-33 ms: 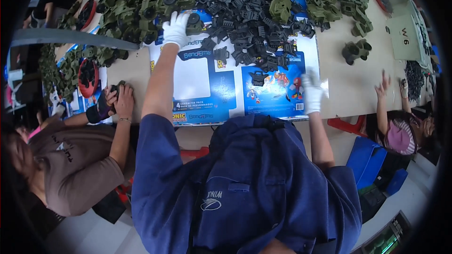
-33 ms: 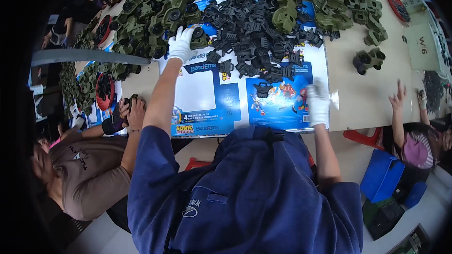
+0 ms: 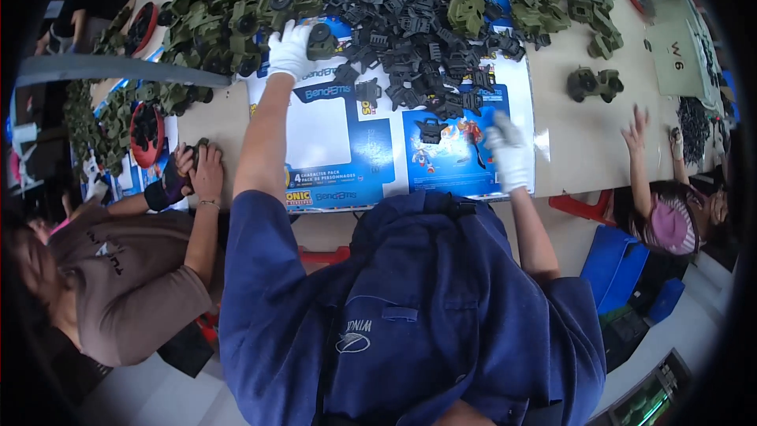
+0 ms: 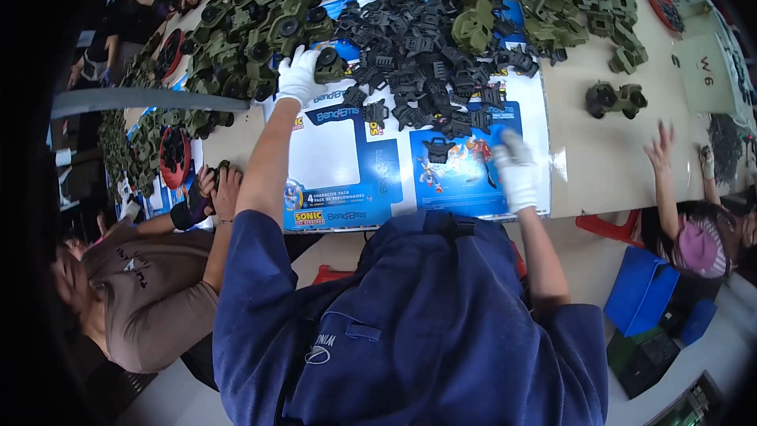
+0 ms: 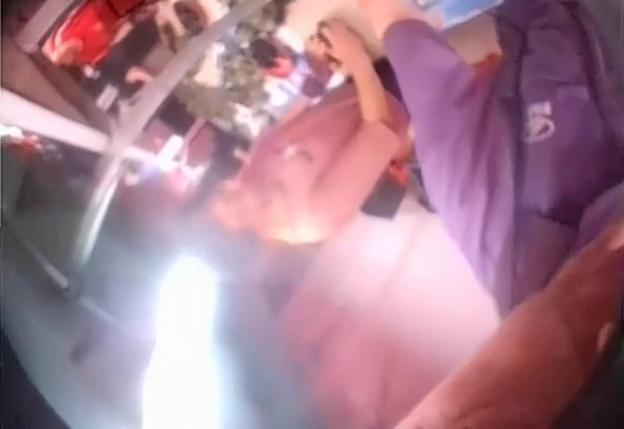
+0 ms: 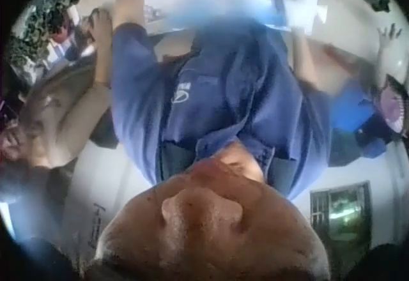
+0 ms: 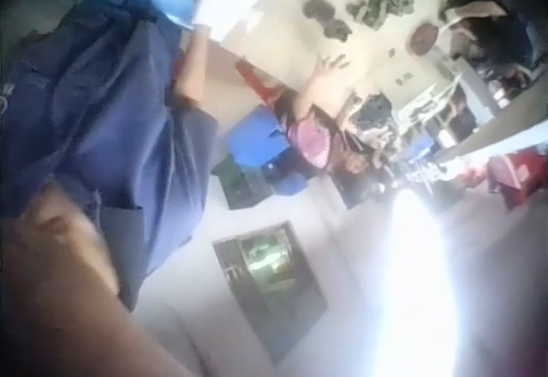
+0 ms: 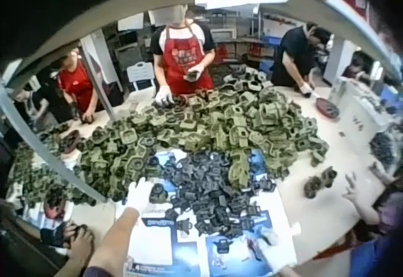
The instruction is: The person assembles plastic toy car components by hand, joining chassis parts to a toy car body.
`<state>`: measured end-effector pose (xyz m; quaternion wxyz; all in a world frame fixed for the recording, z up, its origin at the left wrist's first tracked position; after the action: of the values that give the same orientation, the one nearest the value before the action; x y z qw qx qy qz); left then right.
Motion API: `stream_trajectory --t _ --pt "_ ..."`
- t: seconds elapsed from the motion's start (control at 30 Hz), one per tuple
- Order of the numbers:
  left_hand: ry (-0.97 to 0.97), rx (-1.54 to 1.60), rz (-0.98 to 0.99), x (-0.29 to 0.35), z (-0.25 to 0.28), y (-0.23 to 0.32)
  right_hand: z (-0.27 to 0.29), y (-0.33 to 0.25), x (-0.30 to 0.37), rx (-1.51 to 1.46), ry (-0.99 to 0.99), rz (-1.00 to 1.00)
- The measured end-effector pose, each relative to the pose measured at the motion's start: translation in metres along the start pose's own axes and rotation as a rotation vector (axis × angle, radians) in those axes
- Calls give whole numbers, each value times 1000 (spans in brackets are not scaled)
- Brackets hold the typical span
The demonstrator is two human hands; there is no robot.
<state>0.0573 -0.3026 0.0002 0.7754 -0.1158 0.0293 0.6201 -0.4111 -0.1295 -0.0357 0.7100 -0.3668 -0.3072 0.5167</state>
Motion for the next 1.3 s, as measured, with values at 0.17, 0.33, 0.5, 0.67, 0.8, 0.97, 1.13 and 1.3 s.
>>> stream_trajectory --t 0.17,0.33,0.5,0.67,0.8,0.97,1.13,1.3 --pt "-114 60 92 14 -3 7 -67 -104 29 253 -277 432" --pt "-273 569 524 67 31 19 -98 -99 40 557 -313 652" --pt "-661 1490 749 158 33 130 -70 -61 44 96 -331 651" --pt "-789 1505 973 205 -6 188 -30 19 41 -153 -350 -531" --pt "-569 1164 598 208 -7 163 4 15 22 25 -204 -179" --pt "-592 1048 393 212 0 174 4 -56 34 470 -395 706" --pt "-576 1274 595 198 24 176 -13 -17 28 467 -607 789" --pt "-621 1902 601 156 127 205 -19 -44 20 -618 -588 -245"
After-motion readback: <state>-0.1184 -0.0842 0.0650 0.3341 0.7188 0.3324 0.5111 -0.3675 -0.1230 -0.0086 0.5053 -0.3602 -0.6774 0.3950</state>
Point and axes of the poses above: each hand's wrist, its own x-axis away from the middle knuckle, its own z-axis out of the back of the hand, y = z × x, the point moved 8 cm from there along -x, towards the middle knuckle, and after that the axes turned 7 degrees about y, right-handed, at the moved point
